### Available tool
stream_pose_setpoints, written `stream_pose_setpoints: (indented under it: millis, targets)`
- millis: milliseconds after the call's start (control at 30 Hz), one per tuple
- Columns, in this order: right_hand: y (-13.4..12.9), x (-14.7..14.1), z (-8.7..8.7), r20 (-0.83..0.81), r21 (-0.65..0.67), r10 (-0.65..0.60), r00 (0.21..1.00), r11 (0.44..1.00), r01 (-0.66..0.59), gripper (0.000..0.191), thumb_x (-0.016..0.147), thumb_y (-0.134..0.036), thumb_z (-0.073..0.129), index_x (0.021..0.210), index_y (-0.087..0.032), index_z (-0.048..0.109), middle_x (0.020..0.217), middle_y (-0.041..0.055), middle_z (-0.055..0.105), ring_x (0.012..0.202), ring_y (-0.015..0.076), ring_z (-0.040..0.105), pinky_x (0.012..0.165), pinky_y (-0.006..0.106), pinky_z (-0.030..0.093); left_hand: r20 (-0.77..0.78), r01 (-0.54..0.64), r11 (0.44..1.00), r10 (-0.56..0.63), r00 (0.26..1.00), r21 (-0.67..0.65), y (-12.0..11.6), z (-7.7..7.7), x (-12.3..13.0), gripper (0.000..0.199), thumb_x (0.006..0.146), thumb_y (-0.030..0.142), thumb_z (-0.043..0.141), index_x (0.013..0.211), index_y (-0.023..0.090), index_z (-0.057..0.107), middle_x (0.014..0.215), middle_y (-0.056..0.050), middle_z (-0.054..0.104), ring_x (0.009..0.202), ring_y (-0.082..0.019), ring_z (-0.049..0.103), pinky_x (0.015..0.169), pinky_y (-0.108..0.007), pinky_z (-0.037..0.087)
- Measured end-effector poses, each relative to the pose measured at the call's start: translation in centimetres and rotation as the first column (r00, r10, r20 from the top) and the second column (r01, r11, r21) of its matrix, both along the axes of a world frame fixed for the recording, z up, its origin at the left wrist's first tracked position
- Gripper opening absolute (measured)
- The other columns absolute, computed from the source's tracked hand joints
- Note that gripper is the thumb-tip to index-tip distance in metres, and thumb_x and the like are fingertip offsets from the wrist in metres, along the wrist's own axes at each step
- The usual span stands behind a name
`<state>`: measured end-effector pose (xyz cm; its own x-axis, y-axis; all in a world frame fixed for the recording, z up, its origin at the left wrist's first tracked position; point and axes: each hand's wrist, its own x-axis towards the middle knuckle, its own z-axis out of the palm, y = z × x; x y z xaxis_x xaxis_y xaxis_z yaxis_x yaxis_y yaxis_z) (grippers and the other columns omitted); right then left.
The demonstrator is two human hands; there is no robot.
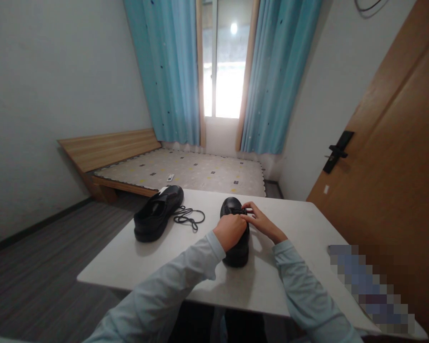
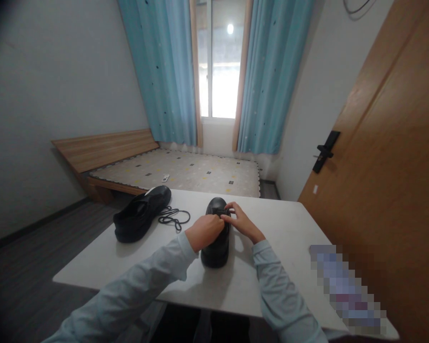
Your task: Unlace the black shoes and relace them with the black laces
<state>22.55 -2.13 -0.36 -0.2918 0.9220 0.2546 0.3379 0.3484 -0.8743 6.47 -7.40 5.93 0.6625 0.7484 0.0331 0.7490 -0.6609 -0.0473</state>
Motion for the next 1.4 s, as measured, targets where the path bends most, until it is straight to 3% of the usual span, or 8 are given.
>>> stream_pose_setpoints:
  millis: [267, 433, 567, 700, 867, 1000, 1133, 1400]
  targets:
    - [0.1, 0.0, 0.0, -0.024, 0.021, 0.037, 0.999, 0.999, -0.036, 0.027, 0.077, -0.038, 0.057, 0.098, -0.023, 0.049, 0.105, 0.0029, 0.052, 0.104, 0.0199, 0.051, 0.096, 0.040, 0.040, 0.142, -0.191, 0.936, 0.155, 0.978, 0.296, -0.7, 0.0, 0.6, 0.024, 0.090, 0.013, 0.039, 0.105, 0.011, 0.057, 0.092, -0.013, 0.058, 0.092, -0.024, 0.058, 0.067, -0.033, 0.051]
    - [-0.1, -0.2, 0.0, -0.043, 0.045, 0.032, 0.999, 0.999, -0.030, 0.026, 0.077, -0.039, 0.057, 0.096, -0.022, 0.050, 0.103, 0.0028, 0.053, 0.105, 0.0210, 0.050, 0.097, 0.041, 0.040, 0.165, -0.181, 0.942, 0.138, 0.977, 0.283, -0.2, 0.1, -0.1, 0.027, 0.093, 0.022, 0.037, 0.117, 0.024, 0.050, 0.102, -0.009, 0.053, 0.092, -0.021, 0.054, 0.063, -0.027, 0.050]
    - [0.0, -0.2, -0.2, -0.050, 0.014, 0.030, 0.998, 0.999, -0.029, 0.027, 0.076, -0.037, 0.058, 0.097, -0.022, 0.050, 0.104, 0.0029, 0.053, 0.105, 0.0209, 0.051, 0.096, 0.041, 0.040, 0.152, -0.174, 0.956, 0.140, 0.978, 0.236, -0.4, 0.2, -0.8, 0.021, 0.087, 0.031, 0.052, 0.106, 0.023, 0.055, 0.106, -0.008, 0.051, 0.099, -0.024, 0.052, 0.068, -0.031, 0.051]
    - [0.0, -0.1, -0.2, -0.050, -0.001, 0.032, 0.998, 0.999, -0.032, 0.028, 0.075, -0.037, 0.060, 0.098, -0.023, 0.051, 0.107, 0.0033, 0.053, 0.107, 0.0211, 0.051, 0.097, 0.041, 0.040, 0.182, -0.219, 0.953, 0.182, 0.966, 0.210, -0.6, 0.0, -0.9, 0.049, 0.073, 0.034, 0.069, 0.114, 0.018, 0.049, 0.106, -0.009, 0.051, 0.097, -0.025, 0.052, 0.071, -0.034, 0.052]
    - [-0.1, 0.0, 0.1, -0.038, -0.008, 0.022, 0.999, 1.000, -0.022, 0.031, 0.075, -0.039, 0.061, 0.099, -0.022, 0.051, 0.108, 0.0036, 0.053, 0.108, 0.0213, 0.051, 0.097, 0.042, 0.041, 0.207, -0.289, 0.938, 0.249, 0.946, 0.193, -0.9, 0.0, -0.9, 0.020, 0.089, 0.015, 0.043, 0.105, 0.014, 0.054, 0.101, -0.010, 0.053, 0.094, -0.020, 0.052, 0.069, -0.028, 0.051]
    - [-0.2, 0.1, 0.1, -0.032, -0.017, 0.028, 0.999, 0.999, -0.028, 0.033, 0.075, -0.042, 0.061, 0.099, -0.023, 0.051, 0.109, 0.0038, 0.053, 0.107, 0.0218, 0.052, 0.096, 0.042, 0.041, 0.202, -0.239, 0.952, 0.200, 0.959, 0.190, -1.4, 0.1, -1.6, 0.016, 0.088, 0.019, 0.047, 0.089, 0.016, 0.062, 0.096, -0.009, 0.054, 0.093, -0.021, 0.051, 0.070, -0.030, 0.049]
    - [-0.3, 0.1, 0.1, -0.025, -0.015, 0.027, 0.999, 1.000, -0.027, 0.034, 0.076, -0.043, 0.061, 0.101, -0.023, 0.050, 0.110, 0.0041, 0.053, 0.107, 0.0220, 0.052, 0.097, 0.043, 0.041, 0.285, -0.204, 0.942, 0.126, 0.950, 0.266, -2.1, -0.3, -2.2, 0.014, 0.087, 0.023, 0.052, 0.093, 0.021, 0.064, 0.098, -0.005, 0.055, 0.091, -0.020, 0.049, 0.070, -0.030, 0.048]
    - [-0.2, 0.1, -0.1, -0.028, 0.005, 0.034, 0.999, 0.999, -0.034, 0.035, 0.077, -0.046, 0.060, 0.101, -0.023, 0.050, 0.109, 0.0041, 0.052, 0.108, 0.0213, 0.051, 0.097, 0.041, 0.040, 0.429, -0.254, 0.872, 0.057, 0.902, 0.418, -3.8, -2.1, -3.1, 0.009, 0.086, 0.022, 0.054, 0.088, 0.024, 0.063, 0.101, -0.004, 0.052, 0.089, -0.018, 0.046, 0.067, -0.026, 0.044]
